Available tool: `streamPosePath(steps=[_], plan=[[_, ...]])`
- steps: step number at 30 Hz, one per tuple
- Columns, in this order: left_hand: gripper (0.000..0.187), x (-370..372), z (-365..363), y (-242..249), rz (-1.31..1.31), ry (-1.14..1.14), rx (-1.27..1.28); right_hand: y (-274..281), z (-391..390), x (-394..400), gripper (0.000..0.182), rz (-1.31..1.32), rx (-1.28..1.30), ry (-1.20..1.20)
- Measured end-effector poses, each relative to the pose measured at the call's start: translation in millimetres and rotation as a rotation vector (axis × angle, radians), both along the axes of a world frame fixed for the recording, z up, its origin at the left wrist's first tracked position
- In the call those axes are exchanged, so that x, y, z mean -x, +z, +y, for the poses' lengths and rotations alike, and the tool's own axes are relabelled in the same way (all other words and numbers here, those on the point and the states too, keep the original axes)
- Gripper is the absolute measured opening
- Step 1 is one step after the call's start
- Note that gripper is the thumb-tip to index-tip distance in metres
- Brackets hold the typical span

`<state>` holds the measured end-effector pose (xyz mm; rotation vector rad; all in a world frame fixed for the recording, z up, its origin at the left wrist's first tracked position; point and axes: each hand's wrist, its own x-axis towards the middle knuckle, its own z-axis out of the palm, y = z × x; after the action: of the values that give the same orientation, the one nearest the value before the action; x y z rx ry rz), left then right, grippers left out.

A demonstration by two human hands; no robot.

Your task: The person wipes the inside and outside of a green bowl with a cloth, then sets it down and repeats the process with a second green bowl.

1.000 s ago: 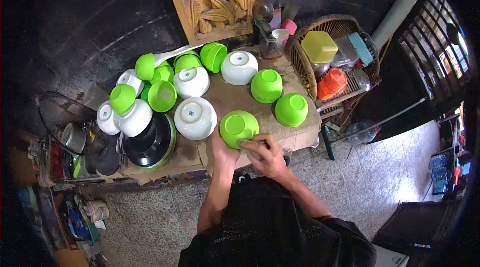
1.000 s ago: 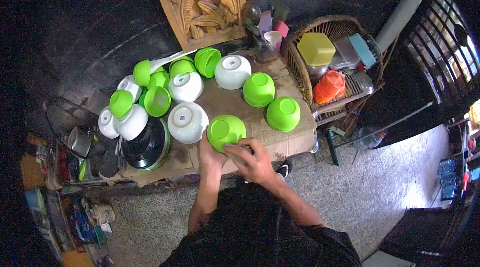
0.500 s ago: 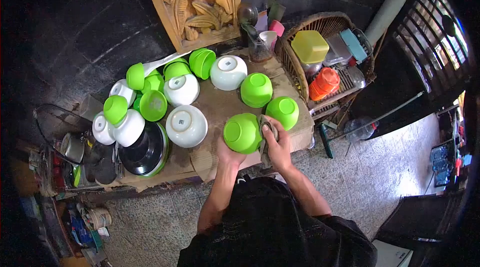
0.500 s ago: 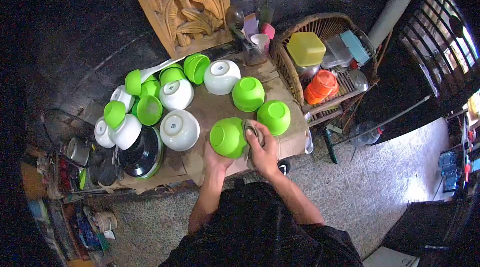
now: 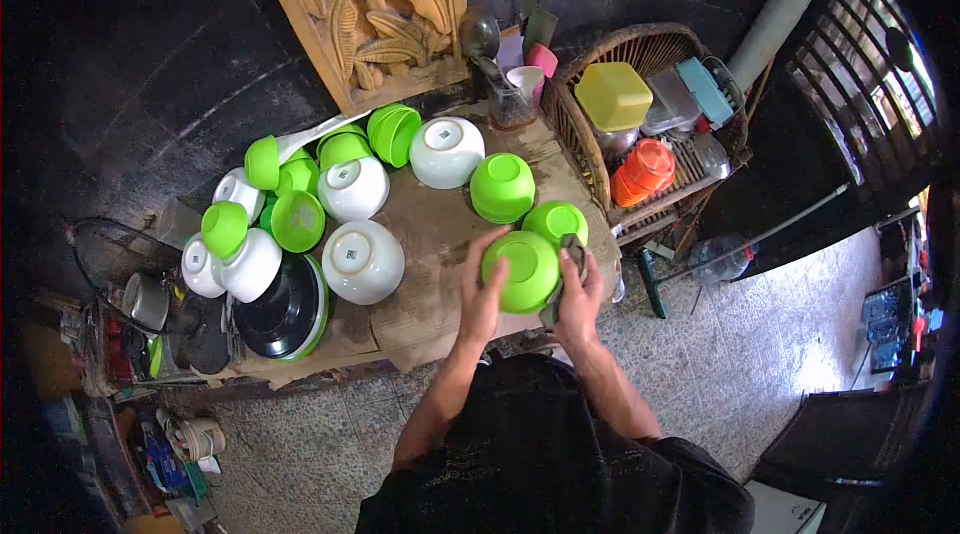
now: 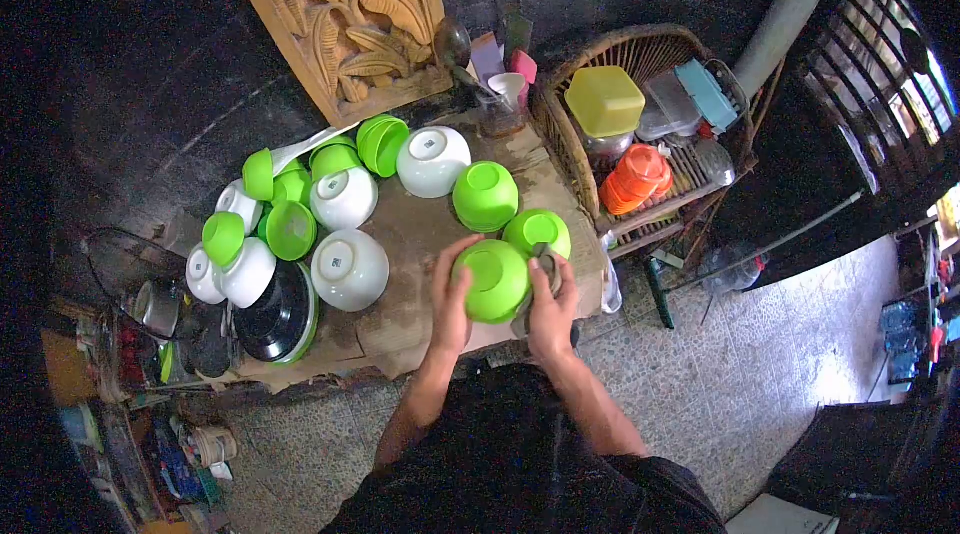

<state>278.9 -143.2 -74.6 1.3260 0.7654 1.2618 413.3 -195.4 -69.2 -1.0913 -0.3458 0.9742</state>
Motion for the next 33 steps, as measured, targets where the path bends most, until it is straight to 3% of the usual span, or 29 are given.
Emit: streamPosePath(steps=[1, 5, 6, 8, 12, 14, 18, 25, 27, 28, 31, 33], plan=[[0.083, -5, 1, -1, 0.014, -0.059, -0.032, 0, 1, -6, 0.031, -0.069, -0.026, -0.045], [0.104, -29, 1, 8, 0.161, -0.084, -0.202, -7, 8, -35, 0.024, -0.328, -0.028, -0.149], [0.104, -32, 4, 12, 0.161, -0.089, -0.203, -9, 10, -41, 0.024, -0.381, -0.011, -0.145], [0.102, -38, 9, 22, 0.417, 0.055, -0.465, -9, 9, -49, 0.025, -0.472, 0.054, -0.173], [0.1, -61, 26, 13, 0.442, 0.18, -0.519, -14, 11, -59, 0.026, -0.499, 0.037, -0.178], [0.093, -72, 31, 11, 0.587, 0.302, -0.509, -18, 10, -62, 0.029, -0.561, 0.011, -0.177], [0.094, -78, 36, -3, 0.732, 0.223, -0.502, -4, 3, -63, 0.029, -0.492, 0.062, -0.128], [0.09, -76, 36, -3, 0.762, 0.277, -0.471, 3, 7, -62, 0.032, -0.564, 0.06, -0.125], [0.073, -68, 38, 4, 0.638, 0.347, -0.565, 11, 10, -57, 0.032, -0.545, 0.04, -0.112], [0.073, -61, 43, 2, 0.641, 0.352, -0.566, 14, 10, -55, 0.032, -0.525, 0.028, -0.106], [0.041, -31, 82, -19, 0.266, 0.366, -0.194, 21, 10, -51, 0.033, -0.554, 0.019, -0.087], [0.035, -1, 122, -14, -0.147, 0.331, 0.174, 24, 10, -48, 0.033, -0.531, 0.009, -0.069]])
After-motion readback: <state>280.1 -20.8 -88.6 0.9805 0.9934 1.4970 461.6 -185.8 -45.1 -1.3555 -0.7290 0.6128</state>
